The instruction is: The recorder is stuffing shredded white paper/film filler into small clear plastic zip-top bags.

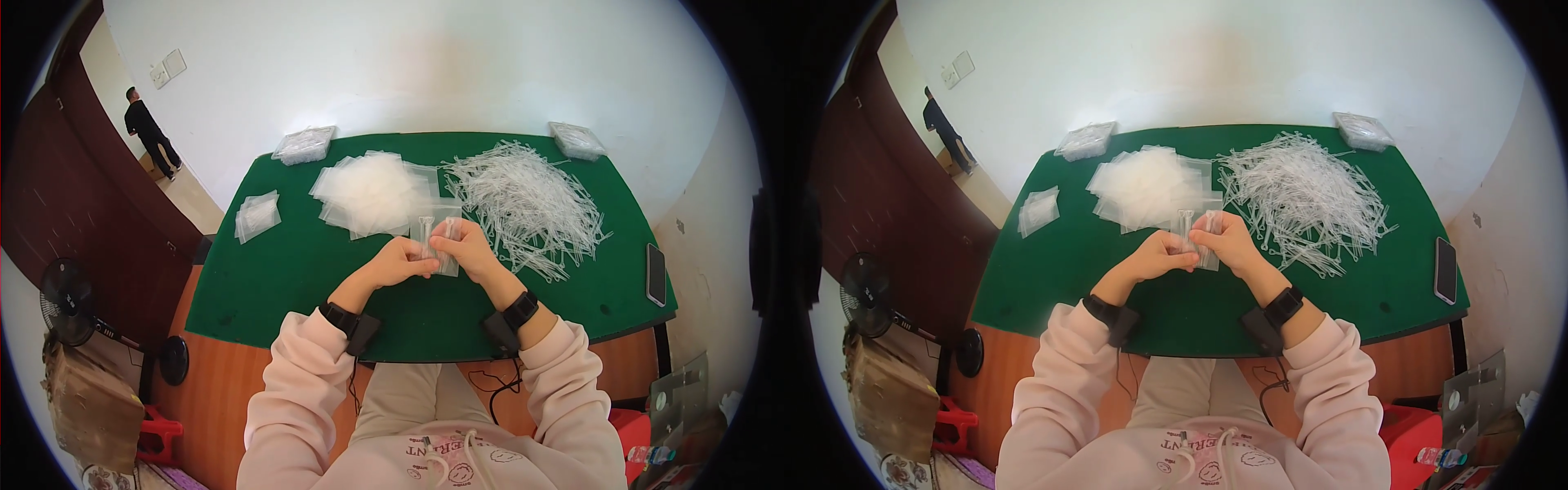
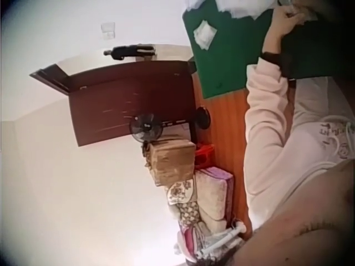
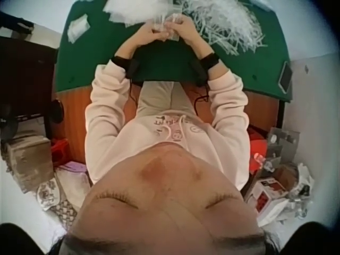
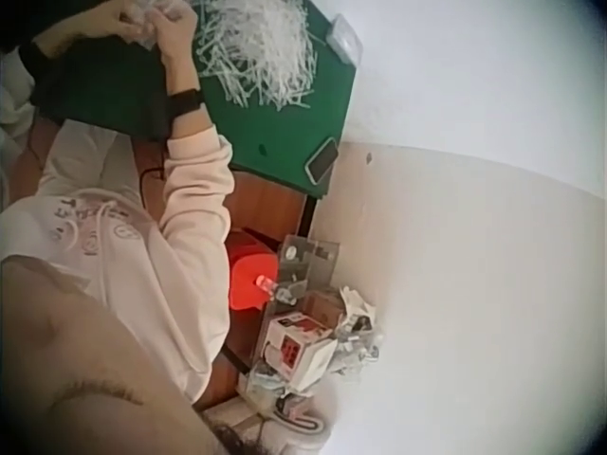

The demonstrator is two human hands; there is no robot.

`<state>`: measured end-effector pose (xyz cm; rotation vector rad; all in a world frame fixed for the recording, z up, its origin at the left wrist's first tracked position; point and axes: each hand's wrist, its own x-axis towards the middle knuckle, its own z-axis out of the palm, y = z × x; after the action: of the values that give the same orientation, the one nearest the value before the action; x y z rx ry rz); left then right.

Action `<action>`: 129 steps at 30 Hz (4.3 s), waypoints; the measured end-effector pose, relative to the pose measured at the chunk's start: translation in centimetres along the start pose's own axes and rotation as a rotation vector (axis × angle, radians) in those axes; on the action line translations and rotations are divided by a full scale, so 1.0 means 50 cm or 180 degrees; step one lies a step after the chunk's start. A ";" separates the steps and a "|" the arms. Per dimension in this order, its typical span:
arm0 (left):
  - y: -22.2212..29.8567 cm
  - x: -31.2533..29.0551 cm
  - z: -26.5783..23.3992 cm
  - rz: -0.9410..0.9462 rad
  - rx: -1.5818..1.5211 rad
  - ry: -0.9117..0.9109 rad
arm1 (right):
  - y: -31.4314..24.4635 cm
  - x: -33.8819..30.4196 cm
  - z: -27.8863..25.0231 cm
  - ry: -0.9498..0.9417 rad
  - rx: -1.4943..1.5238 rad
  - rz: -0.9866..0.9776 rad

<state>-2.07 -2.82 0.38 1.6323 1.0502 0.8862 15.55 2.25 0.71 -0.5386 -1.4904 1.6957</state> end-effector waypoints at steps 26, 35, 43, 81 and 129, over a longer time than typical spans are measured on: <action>0.012 -0.005 -0.017 -0.0157 -0.0155 0.0609 | 0.004 0.005 -0.002 -0.0132 -0.0618 0.0218; 0.027 -0.010 -0.008 0.0288 0.0902 0.1248 | 0.012 0.006 -0.002 -0.0052 -0.0800 0.0059; 0.021 -0.005 0.000 0.0834 0.1255 0.1363 | 0.014 0.004 0.005 -0.0085 -0.0877 -0.0175; 0.028 -0.006 -0.011 0.1192 0.2490 0.1196 | -0.019 -0.001 0.013 -0.0044 -0.3734 -0.2187; 0.060 -0.008 0.017 0.1592 0.1269 0.0706 | 0.034 0.019 -0.034 -0.0182 -0.0673 0.0502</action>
<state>-0.77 -3.94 3.03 2.2292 1.0292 1.2659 15.82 4.06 -1.12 -0.7423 -1.7191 1.6939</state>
